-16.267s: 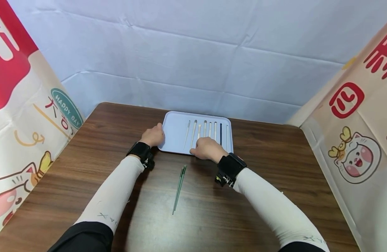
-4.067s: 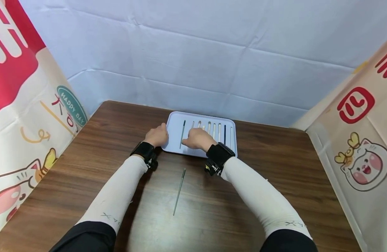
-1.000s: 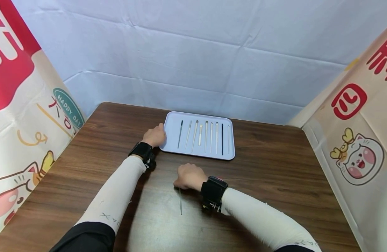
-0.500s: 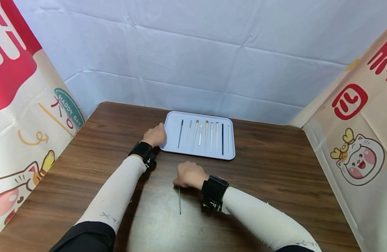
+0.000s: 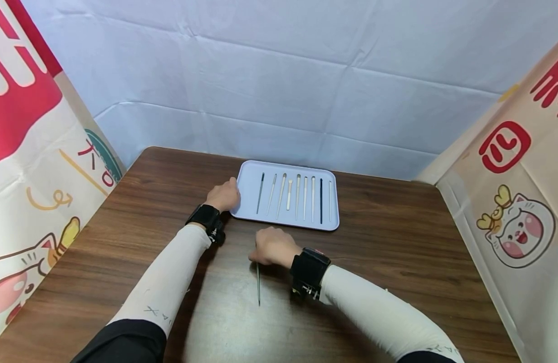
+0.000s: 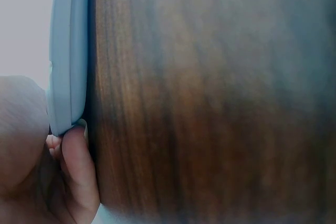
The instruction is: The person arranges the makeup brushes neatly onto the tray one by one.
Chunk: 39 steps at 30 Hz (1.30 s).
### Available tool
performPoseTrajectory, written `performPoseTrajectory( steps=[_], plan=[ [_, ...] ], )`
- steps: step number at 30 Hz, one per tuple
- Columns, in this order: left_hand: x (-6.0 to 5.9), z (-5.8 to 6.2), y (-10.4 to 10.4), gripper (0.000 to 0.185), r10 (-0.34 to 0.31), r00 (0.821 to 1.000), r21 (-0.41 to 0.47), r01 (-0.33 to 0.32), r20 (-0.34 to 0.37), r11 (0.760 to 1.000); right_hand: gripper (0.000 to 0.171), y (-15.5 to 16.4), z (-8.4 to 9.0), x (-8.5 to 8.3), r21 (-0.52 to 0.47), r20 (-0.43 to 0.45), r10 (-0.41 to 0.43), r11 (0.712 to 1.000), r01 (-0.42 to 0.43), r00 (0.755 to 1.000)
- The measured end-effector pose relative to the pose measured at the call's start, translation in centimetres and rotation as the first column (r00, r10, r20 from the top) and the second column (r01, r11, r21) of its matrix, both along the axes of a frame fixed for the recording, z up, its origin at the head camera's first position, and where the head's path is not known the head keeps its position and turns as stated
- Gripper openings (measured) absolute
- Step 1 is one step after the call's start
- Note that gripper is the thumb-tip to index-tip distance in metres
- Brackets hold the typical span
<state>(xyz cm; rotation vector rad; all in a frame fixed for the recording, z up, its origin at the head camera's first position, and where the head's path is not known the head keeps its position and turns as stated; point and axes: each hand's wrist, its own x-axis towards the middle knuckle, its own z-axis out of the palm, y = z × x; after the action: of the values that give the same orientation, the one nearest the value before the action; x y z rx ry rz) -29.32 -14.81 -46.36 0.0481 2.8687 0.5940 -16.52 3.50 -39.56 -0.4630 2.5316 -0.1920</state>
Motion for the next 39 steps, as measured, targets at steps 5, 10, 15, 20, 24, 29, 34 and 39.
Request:
performPoseTrajectory(
  steps=[5, 10, 15, 20, 24, 29, 34, 39],
  plan=[
    [0.0, 0.0, 0.0, 0.032, 0.002, 1.000, -0.002, -0.002, -0.001, 1.000, 0.052, -0.1, 0.3, -0.4, -0.007, -0.008, 0.014, 1.000, -0.015, 1.000],
    [-0.1, 0.0, 0.1, 0.032, 0.004, 1.000, -0.002, -0.004, 0.003, 1.000, 0.050, -0.3, 0.5, -0.9, -0.015, -0.015, 0.027, 1.000, -0.027, 1.000],
    [-0.1, 0.0, 0.0, 0.033, 0.001, 1.000, 0.000, -0.001, 0.004, 1.000, 0.048, -0.3, 1.1, -1.6, -0.038, -0.012, 0.028, 0.999, -0.028, 1.000],
    [0.1, 0.3, 0.0, 0.031, 0.003, 1.000, 0.012, -0.003, 0.005, 1.000, 0.048, -0.4, 1.5, -2.4, -0.051, -0.010, 0.029, 0.998, -0.030, 1.000],
    [0.3, 0.6, 0.1, 0.033, 0.002, 1.000, 0.015, -0.002, 0.005, 1.000, 0.046, -0.5, 1.5, -3.0, -0.060, -0.009, 0.033, 0.998, -0.034, 0.999],
    [0.4, 0.7, 0.1, 0.034, 0.004, 1.000, 0.010, -0.004, 0.010, 1.000, 0.044, -0.6, 1.3, -3.8, -0.080, -0.001, 0.027, 0.996, -0.027, 1.000],
    [0.4, 0.6, 0.2, 0.035, 0.010, 1.000, -0.002, -0.010, 0.015, 1.000, 0.044, -0.6, 1.2, -4.8, -0.088, -0.003, 0.010, 0.996, -0.010, 1.000],
    [0.7, 0.8, 0.3, 0.036, 0.016, 1.000, 0.004, -0.016, 0.013, 1.000, 0.045, -0.8, 1.2, -6.1, -0.087, 0.027, -0.006, 0.996, 0.008, 1.000]
  ],
)
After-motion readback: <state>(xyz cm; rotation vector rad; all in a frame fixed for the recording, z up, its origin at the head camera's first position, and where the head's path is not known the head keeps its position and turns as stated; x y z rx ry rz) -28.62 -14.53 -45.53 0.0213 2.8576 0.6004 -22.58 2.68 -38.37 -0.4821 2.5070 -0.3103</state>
